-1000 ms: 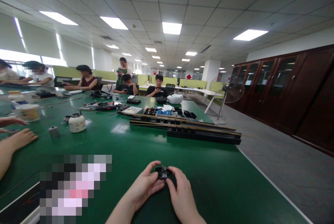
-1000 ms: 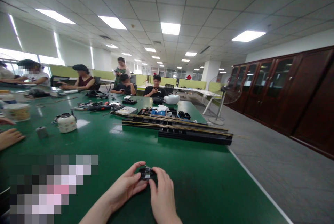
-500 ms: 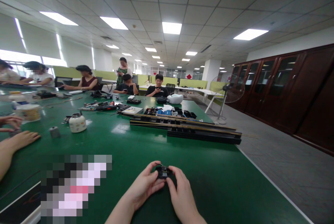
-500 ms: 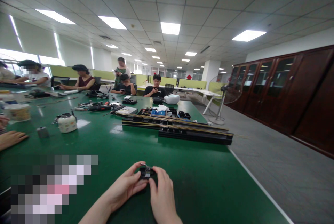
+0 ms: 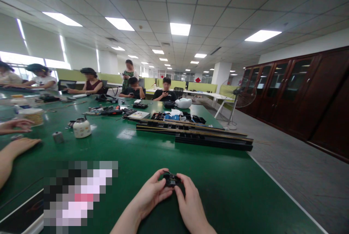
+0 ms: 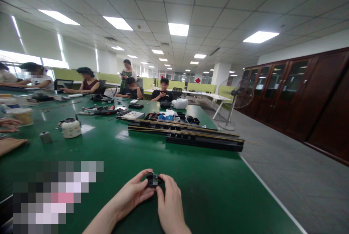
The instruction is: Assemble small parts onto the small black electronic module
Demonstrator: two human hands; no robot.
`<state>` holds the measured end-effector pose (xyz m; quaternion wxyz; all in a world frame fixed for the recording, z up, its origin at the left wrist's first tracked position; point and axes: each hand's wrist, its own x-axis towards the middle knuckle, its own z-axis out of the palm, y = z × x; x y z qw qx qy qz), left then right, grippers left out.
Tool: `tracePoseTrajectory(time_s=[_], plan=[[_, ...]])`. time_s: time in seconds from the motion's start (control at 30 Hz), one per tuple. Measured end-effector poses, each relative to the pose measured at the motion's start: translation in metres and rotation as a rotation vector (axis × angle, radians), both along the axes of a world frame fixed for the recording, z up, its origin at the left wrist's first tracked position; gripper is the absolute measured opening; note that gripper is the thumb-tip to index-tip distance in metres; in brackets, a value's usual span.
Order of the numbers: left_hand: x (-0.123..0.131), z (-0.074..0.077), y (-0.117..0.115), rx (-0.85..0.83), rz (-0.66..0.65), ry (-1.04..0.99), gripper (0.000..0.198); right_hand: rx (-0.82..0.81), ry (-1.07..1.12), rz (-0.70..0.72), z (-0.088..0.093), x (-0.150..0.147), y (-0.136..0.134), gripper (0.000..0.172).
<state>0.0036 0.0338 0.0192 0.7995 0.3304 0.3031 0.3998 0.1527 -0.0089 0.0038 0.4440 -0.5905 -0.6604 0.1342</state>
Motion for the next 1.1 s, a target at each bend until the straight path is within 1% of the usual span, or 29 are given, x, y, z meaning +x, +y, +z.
tracePoseTrajectory(time_s=[0.13, 0.33, 0.57, 0.9, 1.0, 1.1], plan=[[0.0000, 0.0008, -0.0007, 0.007, -0.001, -0.002, 0.038, -0.003, -0.010, -0.003, -0.0008, -0.0002, 0.0003, 0.030], [-0.0013, -0.0034, 0.0010, 0.011, -0.012, -0.008, 0.041, 0.026, -0.009, -0.010, -0.0028, 0.0001, 0.0013, 0.030], [-0.0009, -0.0029, 0.0019, -0.001, -0.010, -0.011, 0.042, -0.013, 0.000, 0.002, -0.0016, 0.0003, 0.0008, 0.030], [0.0006, 0.0022, 0.0011, -0.006, -0.003, 0.045, 0.033, -0.001, 0.031, 0.002, -0.0017, 0.0005, 0.0006, 0.030], [0.0016, 0.0025, 0.0018, -0.006, 0.021, 0.051, 0.027, -0.006, 0.034, 0.010, -0.0025, 0.0007, 0.0006, 0.030], [0.0027, 0.0007, 0.0025, -0.028, 0.043, 0.046, 0.026, -0.021, 0.027, 0.011, -0.0037, 0.0012, 0.0013, 0.031]])
